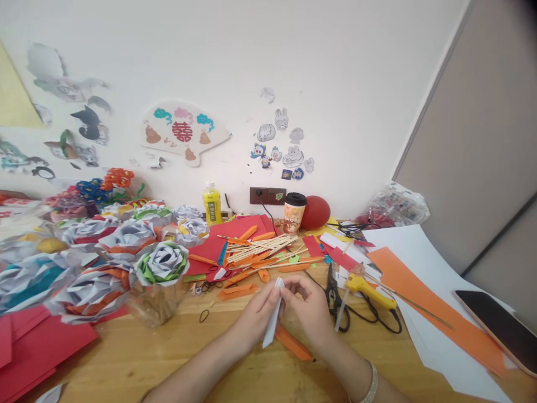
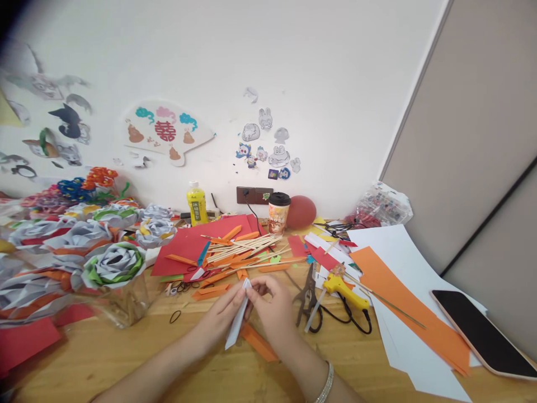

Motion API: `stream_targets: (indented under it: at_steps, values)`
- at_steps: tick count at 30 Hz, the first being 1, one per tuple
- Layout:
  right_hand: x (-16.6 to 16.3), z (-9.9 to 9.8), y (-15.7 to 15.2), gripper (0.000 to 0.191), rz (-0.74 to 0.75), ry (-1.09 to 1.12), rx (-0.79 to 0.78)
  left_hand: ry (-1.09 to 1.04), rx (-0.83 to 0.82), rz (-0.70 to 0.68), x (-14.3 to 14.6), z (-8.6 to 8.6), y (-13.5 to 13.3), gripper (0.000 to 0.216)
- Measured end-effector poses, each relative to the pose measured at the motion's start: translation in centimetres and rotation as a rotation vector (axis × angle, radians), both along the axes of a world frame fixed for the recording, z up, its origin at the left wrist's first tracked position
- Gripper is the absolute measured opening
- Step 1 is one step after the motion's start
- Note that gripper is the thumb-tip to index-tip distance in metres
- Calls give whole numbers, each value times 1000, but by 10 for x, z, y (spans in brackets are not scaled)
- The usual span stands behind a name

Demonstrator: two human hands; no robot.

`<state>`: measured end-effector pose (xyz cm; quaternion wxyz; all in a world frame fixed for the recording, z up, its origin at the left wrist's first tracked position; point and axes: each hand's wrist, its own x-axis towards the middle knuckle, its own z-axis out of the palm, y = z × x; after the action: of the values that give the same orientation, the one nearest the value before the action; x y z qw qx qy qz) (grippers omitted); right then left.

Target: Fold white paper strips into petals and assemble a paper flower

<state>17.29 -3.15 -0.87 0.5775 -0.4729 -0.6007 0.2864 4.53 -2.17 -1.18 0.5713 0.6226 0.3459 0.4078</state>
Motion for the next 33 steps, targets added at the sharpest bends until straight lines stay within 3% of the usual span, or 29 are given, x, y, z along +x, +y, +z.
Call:
stream_targets:
  at_steps: [4, 7, 10, 13, 18, 22, 27, 33]
  values:
    - [5, 2, 1, 4, 81, -19, 93, 24, 98, -85, -3, 0, 0, 34]
    - [8, 3, 2, 21, 254, 86, 6, 43, 96, -118, -4, -6, 1, 34]
    - [12, 6, 3, 30, 380, 37, -35, 49, 108, -126, -5, -9, 2, 33]
    - [17, 9, 3, 23, 372, -83, 26, 40, 40, -228, -8, -6, 4, 38]
    - [19, 14, 1, 23, 362, -7, 5, 104, -109, -443, -16, 4, 13, 46]
    - [19, 13, 2, 21, 408, 57, -58, 118, -50, -377, -14, 4, 14, 48]
    - [21, 9, 5, 20, 377, 88, -41, 186, 147, -135, -8, 10, 7, 49]
    - [25, 11, 6, 21, 414, 63, -21, 263, 8, -261, -11, 19, 5, 46]
